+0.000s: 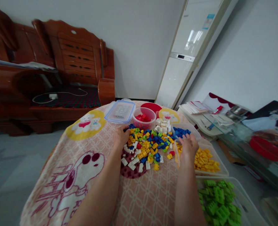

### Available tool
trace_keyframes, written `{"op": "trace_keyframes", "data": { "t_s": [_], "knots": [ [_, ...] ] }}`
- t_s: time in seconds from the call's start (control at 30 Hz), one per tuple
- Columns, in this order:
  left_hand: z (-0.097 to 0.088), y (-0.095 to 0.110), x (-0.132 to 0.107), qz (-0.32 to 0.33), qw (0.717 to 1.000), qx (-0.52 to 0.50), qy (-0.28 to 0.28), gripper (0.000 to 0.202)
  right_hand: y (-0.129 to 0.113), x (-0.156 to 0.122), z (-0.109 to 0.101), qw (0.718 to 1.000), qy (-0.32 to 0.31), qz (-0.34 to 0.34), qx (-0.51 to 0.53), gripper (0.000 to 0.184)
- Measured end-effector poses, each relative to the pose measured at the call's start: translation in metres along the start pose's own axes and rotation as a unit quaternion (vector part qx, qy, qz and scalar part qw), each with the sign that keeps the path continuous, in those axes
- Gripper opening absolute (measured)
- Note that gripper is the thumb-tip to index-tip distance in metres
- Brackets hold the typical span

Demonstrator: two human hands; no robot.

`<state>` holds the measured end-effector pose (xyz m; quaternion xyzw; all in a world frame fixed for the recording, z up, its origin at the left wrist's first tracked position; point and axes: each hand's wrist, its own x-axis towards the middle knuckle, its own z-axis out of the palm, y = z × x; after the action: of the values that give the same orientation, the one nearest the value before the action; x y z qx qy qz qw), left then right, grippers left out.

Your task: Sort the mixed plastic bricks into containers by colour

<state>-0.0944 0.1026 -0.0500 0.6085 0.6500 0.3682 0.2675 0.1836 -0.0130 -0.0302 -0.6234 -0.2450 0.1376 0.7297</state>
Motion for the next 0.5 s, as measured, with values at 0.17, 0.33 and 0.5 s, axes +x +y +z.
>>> {"op": "trace_keyframes", "data": {
  "t_s": [0.17, 0.33, 0.5],
  "knots": [
    [0.000, 0.001, 0.000, -0.002, 1.000, -0.004, -0.006, 0.037, -0.007, -0.004, 0.002, 0.999, 0.013, 0.032, 0.018, 0.079],
    [0.002, -0.002, 0.002, 0.002, 1.000, -0.010, -0.001, 0.037, -0.011, -0.003, -0.002, 0.997, 0.001, -0.006, -0.083, 0.066],
    [0.002, -0.001, 0.001, -0.001, 1.000, -0.010, -0.001, 0.036, -0.021, -0.009, 0.002, 0.906, -0.057, -0.151, -0.392, 0.047]
  ]
}}
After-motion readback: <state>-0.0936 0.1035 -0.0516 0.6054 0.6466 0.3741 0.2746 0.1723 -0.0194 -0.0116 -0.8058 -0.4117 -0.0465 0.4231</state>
